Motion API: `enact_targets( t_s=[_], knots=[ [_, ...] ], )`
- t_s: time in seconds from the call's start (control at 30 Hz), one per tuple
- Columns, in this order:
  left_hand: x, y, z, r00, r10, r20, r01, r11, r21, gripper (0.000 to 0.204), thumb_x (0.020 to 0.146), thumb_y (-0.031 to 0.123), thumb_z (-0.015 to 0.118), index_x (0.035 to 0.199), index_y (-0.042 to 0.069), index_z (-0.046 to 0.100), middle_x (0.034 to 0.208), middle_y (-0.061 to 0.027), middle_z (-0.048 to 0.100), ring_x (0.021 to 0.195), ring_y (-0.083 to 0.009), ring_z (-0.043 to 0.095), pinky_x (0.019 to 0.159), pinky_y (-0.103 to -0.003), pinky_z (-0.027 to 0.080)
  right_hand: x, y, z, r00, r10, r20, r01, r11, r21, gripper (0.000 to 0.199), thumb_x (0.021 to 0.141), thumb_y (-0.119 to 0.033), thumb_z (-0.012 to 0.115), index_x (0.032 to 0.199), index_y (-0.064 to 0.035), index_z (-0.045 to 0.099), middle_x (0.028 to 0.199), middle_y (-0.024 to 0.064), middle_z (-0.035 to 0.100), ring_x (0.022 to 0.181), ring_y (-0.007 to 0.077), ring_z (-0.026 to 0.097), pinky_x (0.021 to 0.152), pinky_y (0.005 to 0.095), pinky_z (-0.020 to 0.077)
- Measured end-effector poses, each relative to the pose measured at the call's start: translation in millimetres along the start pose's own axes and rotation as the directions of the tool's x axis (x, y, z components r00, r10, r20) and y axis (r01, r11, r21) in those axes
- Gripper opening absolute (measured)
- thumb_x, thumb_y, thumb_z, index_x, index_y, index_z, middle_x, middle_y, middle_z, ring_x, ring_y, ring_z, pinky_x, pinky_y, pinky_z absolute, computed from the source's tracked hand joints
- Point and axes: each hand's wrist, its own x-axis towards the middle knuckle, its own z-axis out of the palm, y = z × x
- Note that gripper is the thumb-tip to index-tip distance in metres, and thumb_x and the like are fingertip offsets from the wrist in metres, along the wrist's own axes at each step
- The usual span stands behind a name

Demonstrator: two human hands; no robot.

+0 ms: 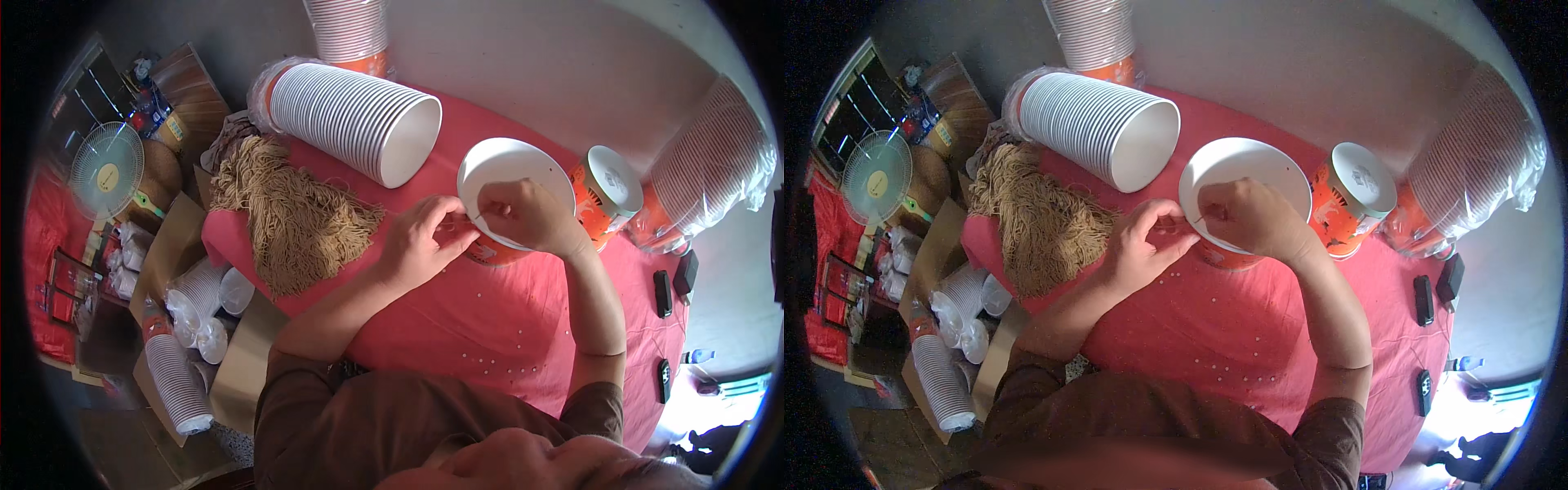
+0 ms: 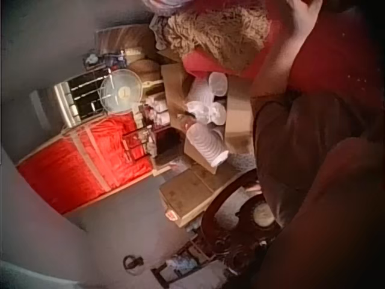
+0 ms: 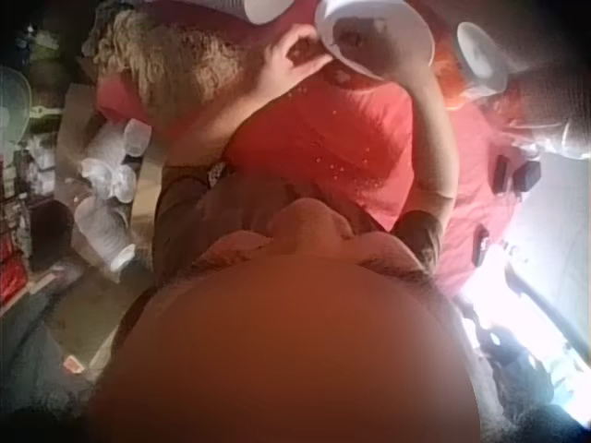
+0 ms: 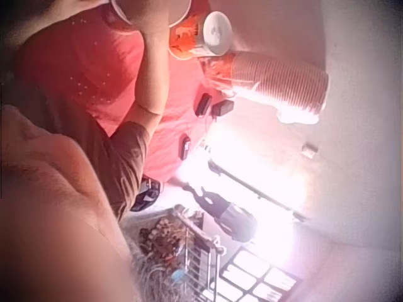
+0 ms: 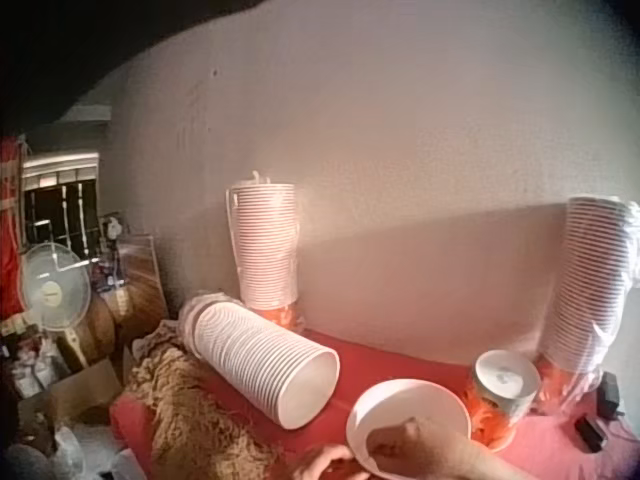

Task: Tie a thin string or handle around the rim of paper buckets in a manufacturing setting.

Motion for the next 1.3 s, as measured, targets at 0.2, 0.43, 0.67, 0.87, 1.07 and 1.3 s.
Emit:
enact_targets(
  t_s=[0.2,0.43,0.67,0.87,1.07,1.3],
  knots=[
    [-2.8,-10.7,-13.6,0.998,0.047,0.043,-0.055,0.975,0.217,0.03,0.077,0.008,0.079,0.101,0.002,0.061,0.09,-0.0123,0.067,0.085,-0.029,0.067,0.074,-0.038,0.053,-21.3,-7.7,-12.0,0.942,0.021,-0.336,-0.075,0.986,-0.149,0.01,0.076,-0.006,0.066,0.085,-0.005,0.062,0.078,0.0116,0.067,0.068,0.0273,0.067,0.061,0.0377,0.0522],
    [-5.1,-23.0,-18.3,0.999,0.049,-0.005,-0.047,0.979,0.196,0.013,0.083,0.007,0.071,0.093,0.003,0.063,0.083,-0.012,0.066,0.075,-0.0306,0.065,0.062,-0.039,0.051,-49.7,2.7,-48.5,0.822,0.111,-0.559,0.028,0.972,0.234,0.007,0.08,0.006,0.06,0.086,0.0036,0.06,0.08,0.0061,0.063,0.07,0.0111,0.062,0.065,0.0263,0.0508],
    [-11.2,-29.7,-24.4,0.98,-0.191,0.06,0.19,0.982,0.02,0.012,0.087,0.005,0.07,0.096,-0.002,0.065,0.084,-0.0117,0.069,0.069,-0.0215,0.067,0.06,-0.032,0.051,-80.5,27.6,-92.1,0.669,0.112,-0.735,0.62,0.46,0.635,0.013,0.098,-0.008,0.042,0.101,-0.0016,0.052,0.093,0.0203,0.063,0.055,0.0185,0.054,0.06,0.0307,0.0476],
    [-12.4,-27.4,-32.9,0.848,-0.458,0.267,0.529,0.757,-0.383,0.016,0.097,0.005,0.06,0.11,-0.002,0.066,0.08,-0.0027,0.066,0.067,-0.0067,0.059,0.058,-0.022,0.048,-104.0,22.2,-108.1,0.631,-0.119,-0.767,0.774,0.156,0.613,0.023,0.1,-0.012,0.039,0.113,0.0022,0.051,0.058,-0.0013,0.05,0.037,0.0091,0.039,0.049,0.0253,0.042],
    [-12.5,-30.2,-34.4,0.8,-0.266,0.538,0.599,0.302,-0.742,0.022,0.1,0.007,0.05,0.117,-0.001,0.062,0.095,-0.0127,0.069,0.078,-0.0167,0.068,0.068,-0.028,0.057,-97.9,15.2,-101.3,0.817,-0.45,-0.36,0.549,0.415,0.726,0.029,0.093,-0.021,0.058,0.073,0.0005,0.061,0.059,0.0092,0.062,0.038,0.0116,0.049,0.036,0.0235,0.0416],
    [-17.9,-25.0,-27.5,0.868,-0.242,0.433,0.496,0.469,-0.731,0.023,0.098,-0.003,0.049,0.119,-0.003,0.06,0.112,-0.0177,0.069,0.103,-0.0267,0.069,0.092,-0.037,0.056,-49.9,-14.0,-34.1,0.973,0.087,-0.212,-0.05,0.984,0.173,0.011,0.088,-0.01,0.069,0.088,0.0011,0.07,0.077,0.0085,0.067,0.074,0.0154,0.064,0.059,0.0285,0.0478]
  ],
)
